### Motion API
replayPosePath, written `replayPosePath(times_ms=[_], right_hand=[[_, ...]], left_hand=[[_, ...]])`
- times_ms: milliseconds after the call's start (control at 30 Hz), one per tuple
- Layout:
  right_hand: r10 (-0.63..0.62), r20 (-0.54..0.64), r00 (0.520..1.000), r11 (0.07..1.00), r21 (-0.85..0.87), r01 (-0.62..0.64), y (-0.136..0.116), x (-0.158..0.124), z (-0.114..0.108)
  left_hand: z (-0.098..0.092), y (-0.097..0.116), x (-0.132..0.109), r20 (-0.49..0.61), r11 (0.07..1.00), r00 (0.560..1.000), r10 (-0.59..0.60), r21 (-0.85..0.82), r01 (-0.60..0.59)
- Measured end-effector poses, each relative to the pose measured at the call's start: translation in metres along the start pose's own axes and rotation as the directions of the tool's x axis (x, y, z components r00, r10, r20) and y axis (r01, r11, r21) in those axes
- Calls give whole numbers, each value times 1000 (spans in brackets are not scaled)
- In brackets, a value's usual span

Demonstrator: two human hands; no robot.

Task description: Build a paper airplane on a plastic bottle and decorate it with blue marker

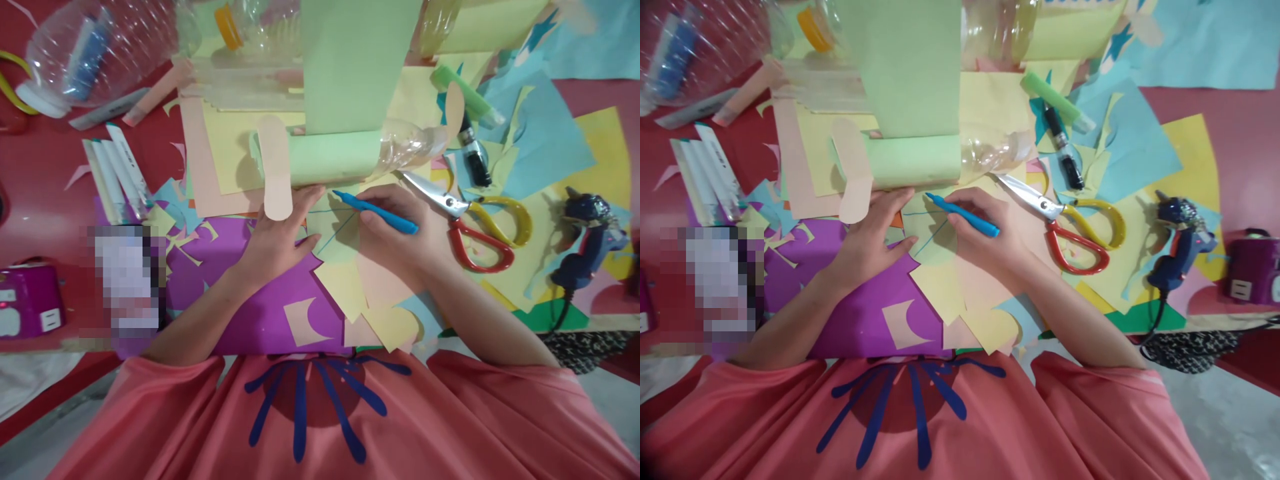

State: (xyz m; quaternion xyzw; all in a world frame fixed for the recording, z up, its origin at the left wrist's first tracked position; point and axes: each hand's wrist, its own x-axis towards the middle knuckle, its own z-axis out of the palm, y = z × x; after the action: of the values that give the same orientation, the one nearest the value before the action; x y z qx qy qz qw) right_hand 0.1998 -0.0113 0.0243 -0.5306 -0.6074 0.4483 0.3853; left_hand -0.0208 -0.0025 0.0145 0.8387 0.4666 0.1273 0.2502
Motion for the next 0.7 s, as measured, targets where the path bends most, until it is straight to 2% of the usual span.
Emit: replayPosePath(times_ms=[200, 400, 700], right_hand=[[9, -28, 1000, 997, -82, -11, 0, 0, 3], [2, -23, 1000, 999, -45, -3, 4, 0, 4], [3, -13, 1000, 997, -81, -4, 6, 1, 3]], left_hand=[[1, -1, -1, -13, 1000, 1000, -1, -19, 1], [1, 0, 0, -15, 1000, 1000, -4, -10, 3], [0, 3, 2, -9, 999, 999, -37, -12, 37]])
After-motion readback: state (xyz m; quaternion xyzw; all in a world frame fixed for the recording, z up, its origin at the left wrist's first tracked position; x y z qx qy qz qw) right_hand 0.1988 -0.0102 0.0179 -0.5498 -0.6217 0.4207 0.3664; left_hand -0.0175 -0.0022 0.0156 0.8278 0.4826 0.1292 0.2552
